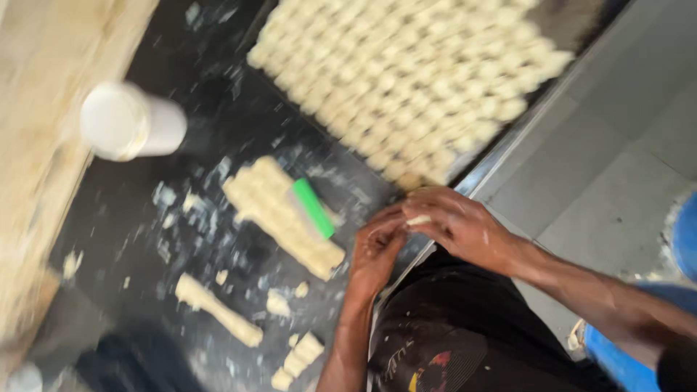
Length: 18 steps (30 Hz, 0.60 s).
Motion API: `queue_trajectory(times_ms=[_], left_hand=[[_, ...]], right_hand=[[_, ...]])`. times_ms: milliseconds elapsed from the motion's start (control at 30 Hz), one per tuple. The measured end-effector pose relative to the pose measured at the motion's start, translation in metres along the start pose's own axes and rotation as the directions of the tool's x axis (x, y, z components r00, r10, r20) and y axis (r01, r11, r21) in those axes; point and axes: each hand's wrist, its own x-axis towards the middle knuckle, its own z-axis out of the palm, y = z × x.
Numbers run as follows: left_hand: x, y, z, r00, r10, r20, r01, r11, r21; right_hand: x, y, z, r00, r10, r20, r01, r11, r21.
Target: The person portions a long piece of dough with a scraper, rolls the small pieces into balls by hand, and places them onto a large metal tray; later, the person flattens a large mass of dough by hand on the workstation.
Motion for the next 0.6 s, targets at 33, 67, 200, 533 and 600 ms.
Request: queue_trajectory(times_ms=[33,67,200,533,600], left_hand=[[0.013,0.011,0.008,0.986,0.159,0.057,-0.163,0.984,0.069],[0.023,0.022,0.017,0.983,0.182,0.034,-0.185,0.979,0.091],[0.040,0.053,0.011,0.977,0.185,-0.110,-0.162,0.969,0.186],[-0.092,0.057,-0.082,0.746,0.260,-0.613,0.291,0.701,0.651],[-0.144,0.050,-0.103,0.646,0.419,-0.638,0.431,0.490,0.758]], right_hand=[[0.006,0.011,-0.014,0.980,0.198,0.020,-0.197,0.946,0.256],[0.018,0.022,-0.026,0.930,0.355,0.100,-0.355,0.792,0.497],[0.039,0.051,-0.117,0.762,0.648,0.009,-0.413,0.475,0.777],[0.063,0.143,-0.161,0.905,-0.236,-0.354,-0.230,0.427,-0.874],[0.051,0.138,-0.159,0.901,-0.143,-0.409,-0.236,0.629,-0.741]])
